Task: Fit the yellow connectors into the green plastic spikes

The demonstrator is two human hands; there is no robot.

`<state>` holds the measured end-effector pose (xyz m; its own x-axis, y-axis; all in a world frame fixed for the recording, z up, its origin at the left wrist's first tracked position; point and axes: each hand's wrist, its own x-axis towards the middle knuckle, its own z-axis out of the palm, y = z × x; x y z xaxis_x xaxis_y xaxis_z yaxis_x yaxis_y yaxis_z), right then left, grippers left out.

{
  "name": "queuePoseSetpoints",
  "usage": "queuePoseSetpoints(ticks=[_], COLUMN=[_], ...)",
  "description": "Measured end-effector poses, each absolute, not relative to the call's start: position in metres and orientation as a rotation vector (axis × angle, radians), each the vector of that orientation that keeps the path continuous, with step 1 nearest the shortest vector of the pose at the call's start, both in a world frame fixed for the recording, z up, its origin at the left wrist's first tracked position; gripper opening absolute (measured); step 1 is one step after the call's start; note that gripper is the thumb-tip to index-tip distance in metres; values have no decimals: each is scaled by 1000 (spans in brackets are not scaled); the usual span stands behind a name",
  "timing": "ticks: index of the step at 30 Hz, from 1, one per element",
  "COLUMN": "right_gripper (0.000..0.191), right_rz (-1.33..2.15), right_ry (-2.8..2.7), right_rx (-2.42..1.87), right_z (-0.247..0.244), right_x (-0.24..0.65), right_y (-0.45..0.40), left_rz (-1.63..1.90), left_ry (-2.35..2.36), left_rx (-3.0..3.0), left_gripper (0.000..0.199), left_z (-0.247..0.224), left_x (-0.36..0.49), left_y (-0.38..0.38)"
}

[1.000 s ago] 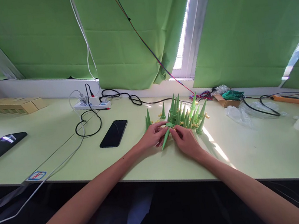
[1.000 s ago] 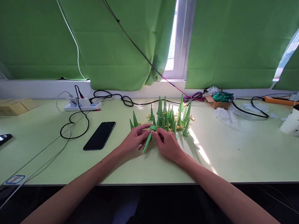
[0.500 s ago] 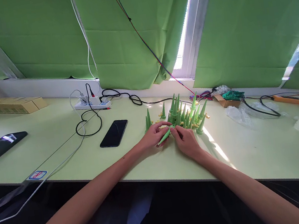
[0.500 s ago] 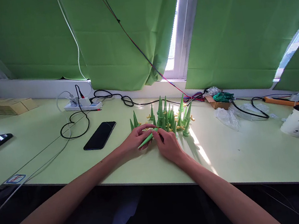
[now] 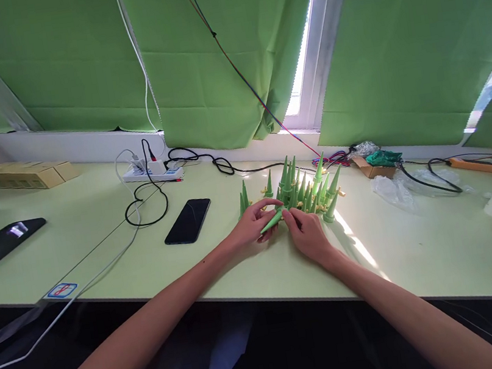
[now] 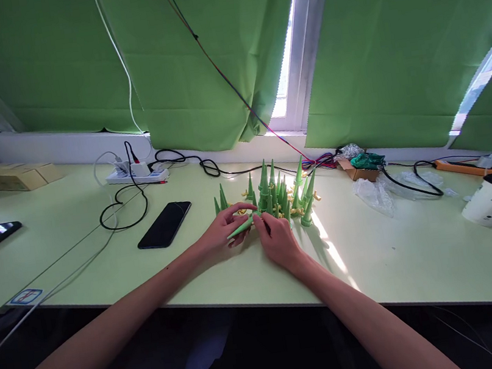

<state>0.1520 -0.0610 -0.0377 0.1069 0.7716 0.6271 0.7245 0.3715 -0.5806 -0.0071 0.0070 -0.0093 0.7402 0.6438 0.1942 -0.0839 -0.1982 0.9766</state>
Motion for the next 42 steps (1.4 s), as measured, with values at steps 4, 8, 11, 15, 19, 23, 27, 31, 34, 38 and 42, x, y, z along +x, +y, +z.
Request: queuePoseSetpoints(ticks=[4, 8, 11, 15, 19, 23, 27, 31, 34, 38, 42], right_gripper=[46, 47, 47, 44, 43, 44, 43, 42, 42, 42, 41], right_rz=[28, 17, 30, 38, 26, 23, 20, 32, 40, 34, 34], right_ry=[-1587, -1558, -1568, -1598, -1612, -1622, -1636, -1650, -1659, -1665, -1670], right_rx=[-1377, -1384, -1370, -1351, -1344, -1353, -1346, -1338, -1338, -1334, -1334], right_z=[-37, -36, -36, -36, -37, -38, -38, -39, -39, -39, -40], right_x=[152, 152, 152, 152, 152, 153, 153, 153, 153, 153, 154], right_y=[-62, -62, -63, -63, -63, -62, -62, -63, -63, -63, -63], left_rz=[713, 759, 882, 987, 1014, 1004, 1003, 982, 963, 964, 962], left_ry=[464, 511, 550, 546, 500, 425, 386, 356, 361, 348, 331], left_rx=[1705, 1937, 2139, 2323, 2438, 2498, 2541, 2560, 2569, 2576, 2598], left_gripper=[34, 34, 34, 30, 28, 29, 32, 32, 32, 32, 31], left_z=[-7, -8, -13, -17, -16, -18, -21, -22, -22, -23, -23], left_x=[-8, -8, -8, -8, -10, -12, -13, -15, -17, -17, -17], left_y=[6, -1, -3, -2, -1, 1, 3, 5, 6, 7, 8])
